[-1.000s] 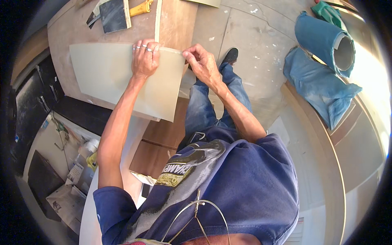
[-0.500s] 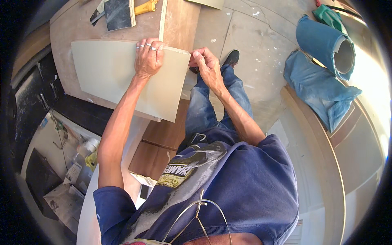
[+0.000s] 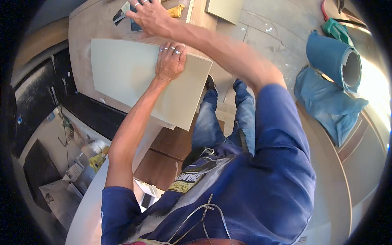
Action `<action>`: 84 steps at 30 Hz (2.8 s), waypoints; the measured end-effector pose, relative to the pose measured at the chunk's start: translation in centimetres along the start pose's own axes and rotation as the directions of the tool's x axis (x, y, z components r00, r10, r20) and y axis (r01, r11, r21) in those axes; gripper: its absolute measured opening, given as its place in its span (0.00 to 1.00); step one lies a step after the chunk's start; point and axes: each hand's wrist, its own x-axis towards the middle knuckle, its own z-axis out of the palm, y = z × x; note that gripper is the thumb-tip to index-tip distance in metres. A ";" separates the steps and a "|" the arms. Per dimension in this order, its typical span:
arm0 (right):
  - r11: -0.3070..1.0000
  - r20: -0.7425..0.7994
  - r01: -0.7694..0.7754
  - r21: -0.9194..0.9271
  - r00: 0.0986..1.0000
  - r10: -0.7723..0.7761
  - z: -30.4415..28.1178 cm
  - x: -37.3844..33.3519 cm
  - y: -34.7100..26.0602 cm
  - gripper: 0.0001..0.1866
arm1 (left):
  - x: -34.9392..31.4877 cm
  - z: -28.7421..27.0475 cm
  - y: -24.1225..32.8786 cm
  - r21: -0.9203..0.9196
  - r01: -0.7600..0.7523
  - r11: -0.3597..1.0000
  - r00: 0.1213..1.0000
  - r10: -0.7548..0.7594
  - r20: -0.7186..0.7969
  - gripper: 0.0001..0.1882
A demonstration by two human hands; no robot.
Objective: The person scrapes the edge of a board with a tool, then uses a sanding block to sand the edges and corners of the board.
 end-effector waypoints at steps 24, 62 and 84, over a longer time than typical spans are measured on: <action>0.494 -0.406 -0.717 0.491 0.313 0.859 0.7 -23.6 -7.5 0.43 | 0.2 0.5 1.2 0.058 -0.067 0.996 0.998 0.068 -0.009 0.09; 0.873 -0.333 -0.480 0.089 0.811 0.481 -1.5 -9.1 -4.8 0.40 | -0.6 0.7 -0.4 -0.038 -0.189 0.981 0.967 0.179 -0.184 0.11; 0.490 -0.377 -0.686 0.537 0.324 0.867 2.8 -28.1 -7.1 0.30 | 0.0 0.2 1.0 -0.038 -0.086 0.996 0.990 0.081 -0.117 0.12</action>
